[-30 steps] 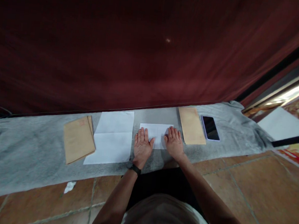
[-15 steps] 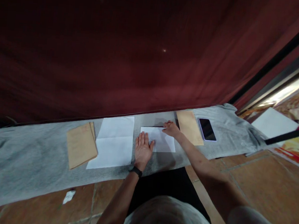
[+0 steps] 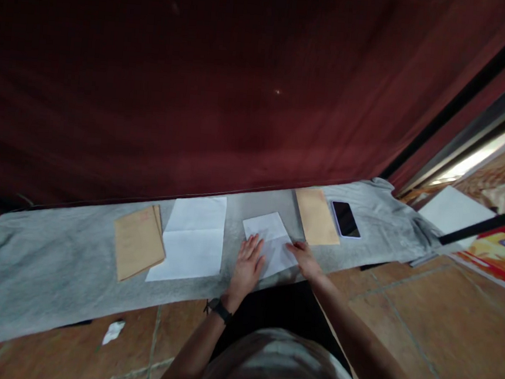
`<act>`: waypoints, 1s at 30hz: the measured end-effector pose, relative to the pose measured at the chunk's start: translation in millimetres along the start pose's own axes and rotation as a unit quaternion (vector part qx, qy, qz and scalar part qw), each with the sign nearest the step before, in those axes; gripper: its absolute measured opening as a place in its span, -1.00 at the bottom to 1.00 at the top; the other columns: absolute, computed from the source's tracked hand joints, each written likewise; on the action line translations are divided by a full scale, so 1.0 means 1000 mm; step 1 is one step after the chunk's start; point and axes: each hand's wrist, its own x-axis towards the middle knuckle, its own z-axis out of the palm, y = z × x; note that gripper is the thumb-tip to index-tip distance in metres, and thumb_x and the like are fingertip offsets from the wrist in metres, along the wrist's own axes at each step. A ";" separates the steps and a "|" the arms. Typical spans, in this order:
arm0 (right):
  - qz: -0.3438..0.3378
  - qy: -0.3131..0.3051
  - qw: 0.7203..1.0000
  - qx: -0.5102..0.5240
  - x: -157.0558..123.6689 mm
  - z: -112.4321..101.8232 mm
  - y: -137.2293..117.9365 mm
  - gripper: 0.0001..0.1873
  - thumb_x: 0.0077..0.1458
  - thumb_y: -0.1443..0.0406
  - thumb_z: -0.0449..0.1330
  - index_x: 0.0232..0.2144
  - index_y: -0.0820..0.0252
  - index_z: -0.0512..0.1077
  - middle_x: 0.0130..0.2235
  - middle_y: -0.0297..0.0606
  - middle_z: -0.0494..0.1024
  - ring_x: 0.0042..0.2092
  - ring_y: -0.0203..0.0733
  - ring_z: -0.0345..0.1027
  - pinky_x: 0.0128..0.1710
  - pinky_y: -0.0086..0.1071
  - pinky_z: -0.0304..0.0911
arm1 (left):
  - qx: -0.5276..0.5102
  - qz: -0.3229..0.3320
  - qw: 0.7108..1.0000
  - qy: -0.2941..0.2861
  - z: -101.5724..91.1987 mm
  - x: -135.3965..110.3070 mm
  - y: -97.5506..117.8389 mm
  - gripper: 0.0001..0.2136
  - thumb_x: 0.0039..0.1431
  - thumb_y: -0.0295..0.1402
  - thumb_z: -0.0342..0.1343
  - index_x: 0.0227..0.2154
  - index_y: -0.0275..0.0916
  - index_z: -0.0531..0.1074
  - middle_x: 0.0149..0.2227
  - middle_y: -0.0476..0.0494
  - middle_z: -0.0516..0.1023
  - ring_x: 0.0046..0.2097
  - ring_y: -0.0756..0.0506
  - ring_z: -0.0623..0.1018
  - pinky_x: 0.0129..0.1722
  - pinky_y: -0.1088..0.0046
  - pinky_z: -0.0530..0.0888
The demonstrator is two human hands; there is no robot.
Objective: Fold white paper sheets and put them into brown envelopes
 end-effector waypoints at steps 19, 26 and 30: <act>-0.455 -0.171 0.840 -0.240 0.039 0.062 -0.018 -0.58 0.38 0.19 0.03 0.21 0.06 0.37 0.32 -0.23 0.32 0.36 -0.15 0.12 0.39 -0.10 -0.04 | 0.082 0.088 0.980 -0.157 0.009 -0.014 0.005 -0.37 0.25 0.06 0.06 0.26 -0.22 0.29 0.33 -0.31 0.28 0.38 -0.31 0.20 0.36 0.02 0.12; -0.431 -0.132 0.844 -0.290 0.089 0.066 -0.021 -0.53 0.38 0.21 0.02 0.30 0.03 0.26 0.38 -0.30 0.19 0.38 -0.20 0.06 0.40 -0.15 -0.08 | 0.088 0.130 0.976 -0.152 0.006 -0.010 0.002 -0.26 0.25 0.03 0.09 0.38 -0.18 0.06 0.40 -0.35 0.13 0.42 -0.30 0.10 0.40 0.01 -0.03; -0.386 -0.061 0.868 -0.308 0.101 0.070 -0.033 -0.50 0.40 0.18 -0.02 0.31 0.10 0.24 0.39 -0.21 0.15 0.40 -0.06 0.02 0.40 -0.04 -0.10 | 0.094 0.134 0.976 -0.144 0.009 -0.011 0.001 -0.27 0.27 0.05 0.05 0.39 -0.17 0.03 0.43 -0.33 0.05 0.44 -0.28 0.04 0.40 0.01 -0.03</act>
